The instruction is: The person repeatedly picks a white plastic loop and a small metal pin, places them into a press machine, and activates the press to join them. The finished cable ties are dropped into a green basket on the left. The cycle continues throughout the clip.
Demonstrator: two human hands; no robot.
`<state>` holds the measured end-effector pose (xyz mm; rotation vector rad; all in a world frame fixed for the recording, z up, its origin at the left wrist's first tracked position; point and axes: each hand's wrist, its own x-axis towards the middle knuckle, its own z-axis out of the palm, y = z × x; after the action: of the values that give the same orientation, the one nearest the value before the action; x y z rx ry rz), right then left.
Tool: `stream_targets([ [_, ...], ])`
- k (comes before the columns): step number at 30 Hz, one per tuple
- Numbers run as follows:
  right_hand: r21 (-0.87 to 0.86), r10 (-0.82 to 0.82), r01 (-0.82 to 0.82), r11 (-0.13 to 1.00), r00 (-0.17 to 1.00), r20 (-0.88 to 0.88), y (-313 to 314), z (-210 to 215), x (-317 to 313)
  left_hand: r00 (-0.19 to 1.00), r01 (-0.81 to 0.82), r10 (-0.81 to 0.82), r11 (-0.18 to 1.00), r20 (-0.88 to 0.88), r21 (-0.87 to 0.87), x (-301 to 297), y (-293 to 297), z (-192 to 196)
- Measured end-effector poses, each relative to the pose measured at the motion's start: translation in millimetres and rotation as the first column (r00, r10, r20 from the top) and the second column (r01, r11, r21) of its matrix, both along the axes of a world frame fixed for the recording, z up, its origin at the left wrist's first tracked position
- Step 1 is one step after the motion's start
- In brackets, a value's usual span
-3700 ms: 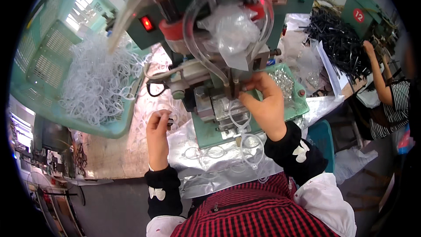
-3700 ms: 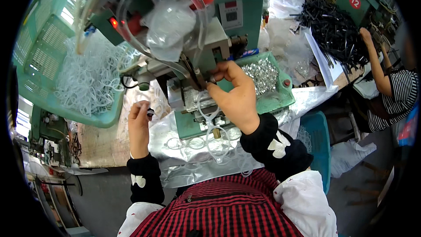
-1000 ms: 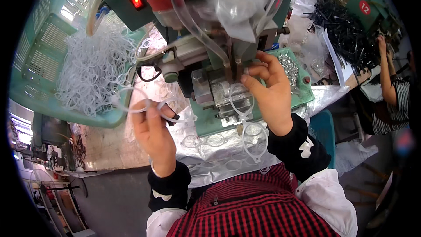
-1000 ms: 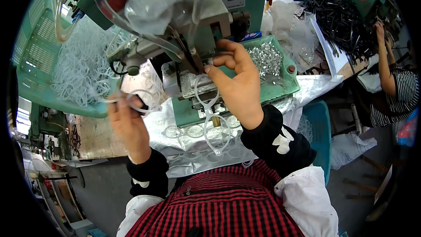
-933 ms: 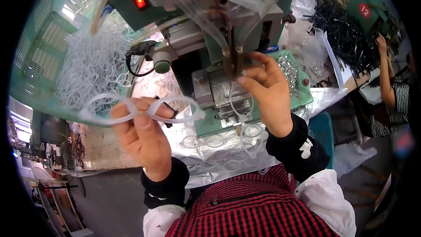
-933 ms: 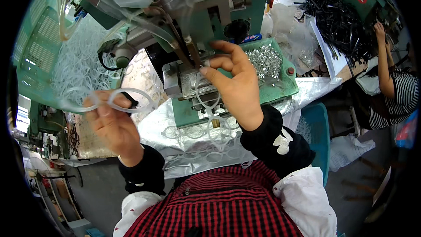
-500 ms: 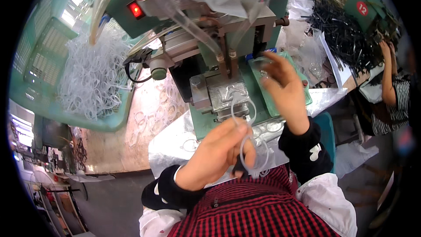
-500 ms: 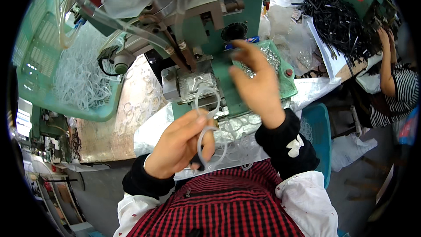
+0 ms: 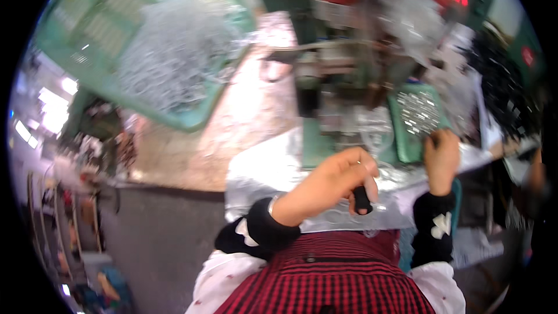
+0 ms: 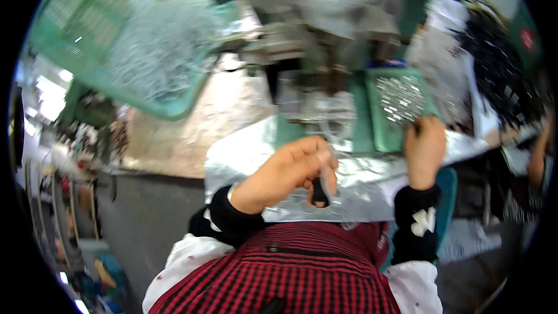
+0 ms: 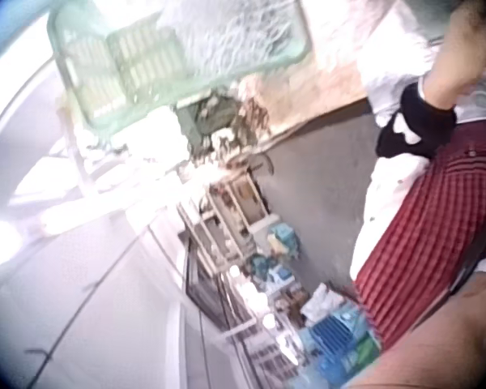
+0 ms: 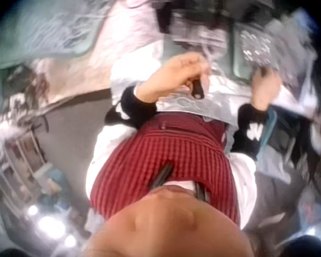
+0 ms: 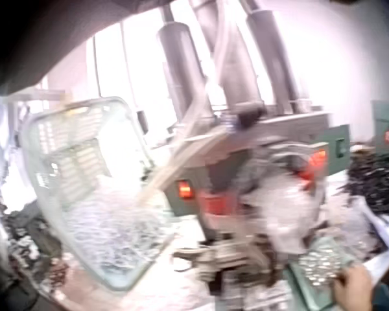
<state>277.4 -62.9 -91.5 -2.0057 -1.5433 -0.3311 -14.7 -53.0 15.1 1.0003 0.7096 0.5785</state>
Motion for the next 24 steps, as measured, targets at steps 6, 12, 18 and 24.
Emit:
stream_targets([
  [6,0.046,0.021,0.001,0.999,0.878,-0.478,-22,-8,16,-0.236,0.021,0.856,-0.468,0.46,0.883,-210,68,39],
  [12,0.27,0.282,-0.155,0.95,0.797,-0.535,24,5,-7,0.071,-0.409,0.984,-0.119,0.161,0.905,-438,188,14],
  [18,0.28,0.274,-0.119,0.953,0.735,-0.621,28,10,-36,0.027,-0.541,0.993,-0.083,0.116,0.837,-422,146,8],
  [24,0.196,0.175,-0.059,0.979,0.739,-0.651,11,-11,0,-0.282,0.017,0.916,-0.291,0.284,0.956,-342,76,21],
])
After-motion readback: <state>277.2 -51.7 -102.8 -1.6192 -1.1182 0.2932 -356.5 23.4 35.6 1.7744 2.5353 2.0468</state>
